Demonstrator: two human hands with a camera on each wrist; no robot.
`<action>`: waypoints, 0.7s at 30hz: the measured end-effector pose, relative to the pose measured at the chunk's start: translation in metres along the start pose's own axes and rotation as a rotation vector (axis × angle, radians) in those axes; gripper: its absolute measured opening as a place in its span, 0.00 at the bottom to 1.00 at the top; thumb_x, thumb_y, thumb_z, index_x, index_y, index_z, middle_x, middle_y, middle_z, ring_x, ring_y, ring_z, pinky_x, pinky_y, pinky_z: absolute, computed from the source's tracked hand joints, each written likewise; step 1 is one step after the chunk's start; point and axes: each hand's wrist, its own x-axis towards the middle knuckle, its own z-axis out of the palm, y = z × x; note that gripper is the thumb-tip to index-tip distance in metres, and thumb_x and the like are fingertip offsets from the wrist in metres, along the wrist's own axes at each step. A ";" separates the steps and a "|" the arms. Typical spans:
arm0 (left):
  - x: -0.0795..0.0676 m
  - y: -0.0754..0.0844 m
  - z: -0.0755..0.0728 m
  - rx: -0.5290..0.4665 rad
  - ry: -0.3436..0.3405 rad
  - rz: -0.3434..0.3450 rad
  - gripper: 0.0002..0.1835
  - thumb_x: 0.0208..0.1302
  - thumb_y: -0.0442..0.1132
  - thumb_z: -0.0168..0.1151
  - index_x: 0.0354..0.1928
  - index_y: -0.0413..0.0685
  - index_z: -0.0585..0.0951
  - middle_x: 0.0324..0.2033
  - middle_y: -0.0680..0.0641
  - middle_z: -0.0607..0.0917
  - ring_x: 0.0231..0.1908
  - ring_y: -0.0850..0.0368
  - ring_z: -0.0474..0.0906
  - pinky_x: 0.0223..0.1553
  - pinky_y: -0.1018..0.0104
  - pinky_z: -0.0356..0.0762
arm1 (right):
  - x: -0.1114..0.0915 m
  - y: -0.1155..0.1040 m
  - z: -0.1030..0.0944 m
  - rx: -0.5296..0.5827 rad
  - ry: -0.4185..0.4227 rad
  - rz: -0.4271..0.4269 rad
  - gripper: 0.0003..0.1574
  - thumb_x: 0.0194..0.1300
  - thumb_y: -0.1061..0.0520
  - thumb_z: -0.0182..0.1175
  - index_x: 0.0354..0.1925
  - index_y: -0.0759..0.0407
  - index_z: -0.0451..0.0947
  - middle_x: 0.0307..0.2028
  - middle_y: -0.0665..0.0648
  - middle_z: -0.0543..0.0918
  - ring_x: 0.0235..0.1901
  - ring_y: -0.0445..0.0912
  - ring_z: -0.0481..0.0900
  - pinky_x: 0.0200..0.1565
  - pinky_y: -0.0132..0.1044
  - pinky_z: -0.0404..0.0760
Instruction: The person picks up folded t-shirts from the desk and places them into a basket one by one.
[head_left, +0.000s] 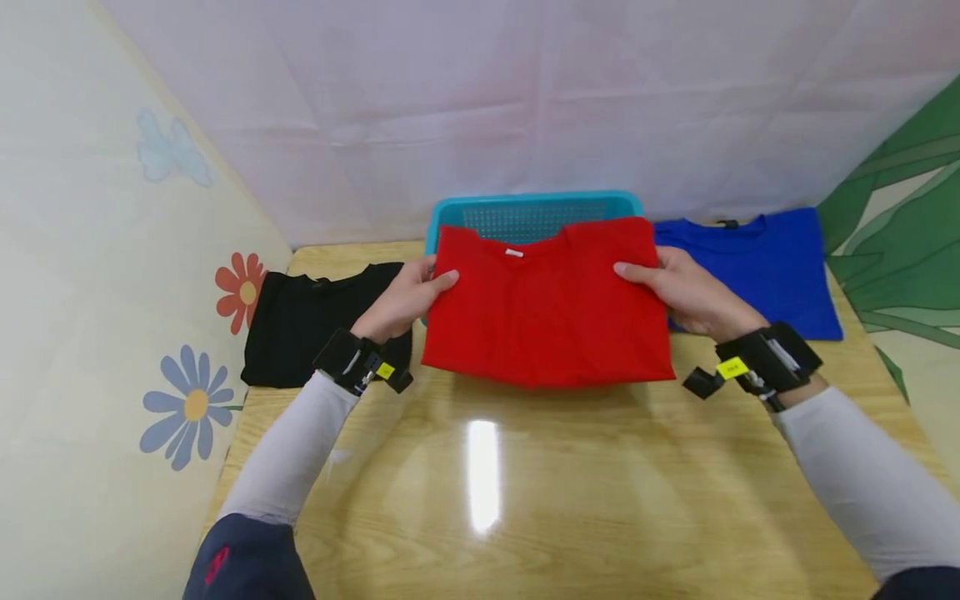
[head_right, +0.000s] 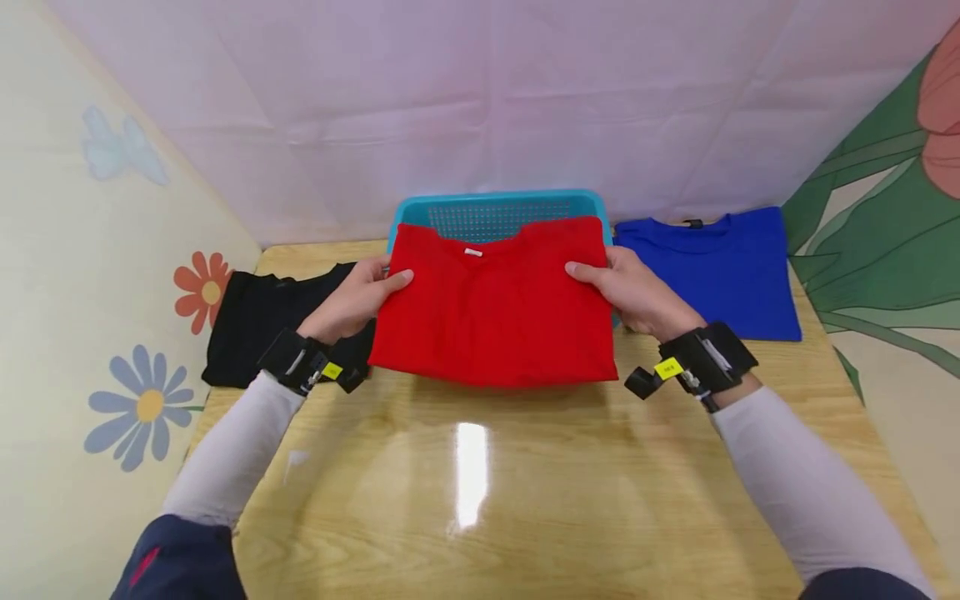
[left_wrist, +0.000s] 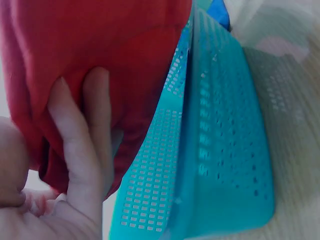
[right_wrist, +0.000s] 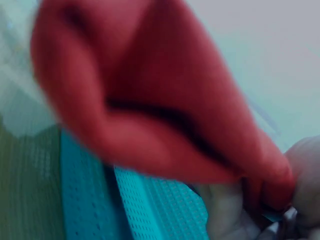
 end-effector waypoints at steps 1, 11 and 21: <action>0.003 0.001 -0.002 -0.001 -0.005 -0.008 0.21 0.84 0.42 0.54 0.71 0.41 0.71 0.50 0.40 0.88 0.41 0.52 0.90 0.45 0.58 0.91 | 0.004 -0.002 -0.001 -0.006 0.001 -0.006 0.35 0.84 0.41 0.54 0.74 0.60 0.61 0.47 0.47 0.88 0.45 0.46 0.91 0.47 0.45 0.91; 0.032 0.009 -0.015 -0.013 0.000 -0.055 0.22 0.85 0.43 0.52 0.73 0.42 0.70 0.47 0.42 0.88 0.38 0.52 0.90 0.42 0.56 0.92 | 0.031 -0.014 -0.010 -0.016 0.021 -0.027 0.32 0.85 0.44 0.52 0.73 0.62 0.64 0.45 0.46 0.89 0.43 0.44 0.91 0.46 0.40 0.91; 0.054 0.009 -0.017 -0.031 0.049 -0.054 0.22 0.85 0.41 0.53 0.72 0.37 0.70 0.46 0.42 0.87 0.36 0.56 0.89 0.42 0.57 0.92 | 0.055 -0.016 -0.018 -0.042 0.032 -0.015 0.34 0.85 0.45 0.52 0.74 0.66 0.62 0.42 0.45 0.88 0.39 0.43 0.91 0.44 0.40 0.91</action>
